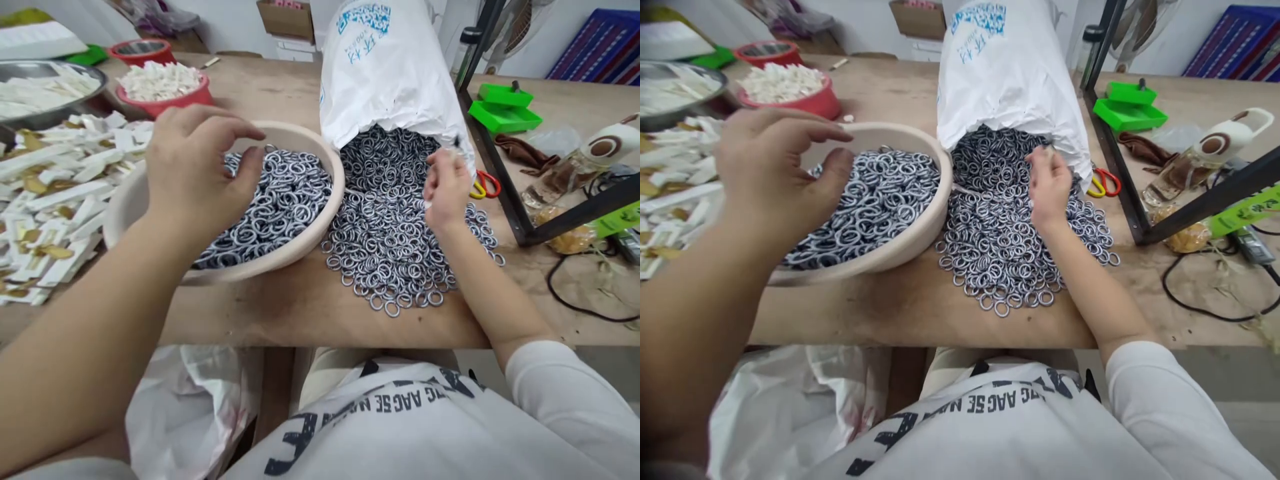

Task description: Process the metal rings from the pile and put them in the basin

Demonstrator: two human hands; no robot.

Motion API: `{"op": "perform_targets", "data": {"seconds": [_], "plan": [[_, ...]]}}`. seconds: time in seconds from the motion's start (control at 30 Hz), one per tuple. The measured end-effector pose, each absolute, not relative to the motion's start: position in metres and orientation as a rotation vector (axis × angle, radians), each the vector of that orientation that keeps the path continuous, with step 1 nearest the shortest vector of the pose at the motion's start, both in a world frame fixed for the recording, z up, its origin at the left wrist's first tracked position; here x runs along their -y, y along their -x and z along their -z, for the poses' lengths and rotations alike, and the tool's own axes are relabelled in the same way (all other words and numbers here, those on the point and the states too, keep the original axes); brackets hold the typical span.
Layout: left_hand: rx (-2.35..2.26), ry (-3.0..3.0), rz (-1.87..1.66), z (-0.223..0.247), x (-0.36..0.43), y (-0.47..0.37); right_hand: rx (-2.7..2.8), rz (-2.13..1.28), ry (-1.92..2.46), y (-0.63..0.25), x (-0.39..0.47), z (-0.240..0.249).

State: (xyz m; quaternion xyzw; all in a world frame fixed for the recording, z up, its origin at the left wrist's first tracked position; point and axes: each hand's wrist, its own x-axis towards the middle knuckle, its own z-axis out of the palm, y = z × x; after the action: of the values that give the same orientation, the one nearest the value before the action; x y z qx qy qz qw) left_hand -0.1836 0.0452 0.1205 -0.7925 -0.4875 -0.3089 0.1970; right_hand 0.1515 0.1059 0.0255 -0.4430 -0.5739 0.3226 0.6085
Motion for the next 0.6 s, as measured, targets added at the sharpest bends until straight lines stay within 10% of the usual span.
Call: {"op": "perform_targets", "data": {"seconds": [0.27, 0.6], "plan": [[1.343, 2.769, 0.423, -0.024, 0.016, 0.03, 1.569, -0.767, 1.343, -0.19, -0.091, -0.009], [1.701, 2.7, 0.912, 0.003, -0.029, 0.005, 1.96, -0.446, 1.411, -0.189, -0.059, 0.006]]}}
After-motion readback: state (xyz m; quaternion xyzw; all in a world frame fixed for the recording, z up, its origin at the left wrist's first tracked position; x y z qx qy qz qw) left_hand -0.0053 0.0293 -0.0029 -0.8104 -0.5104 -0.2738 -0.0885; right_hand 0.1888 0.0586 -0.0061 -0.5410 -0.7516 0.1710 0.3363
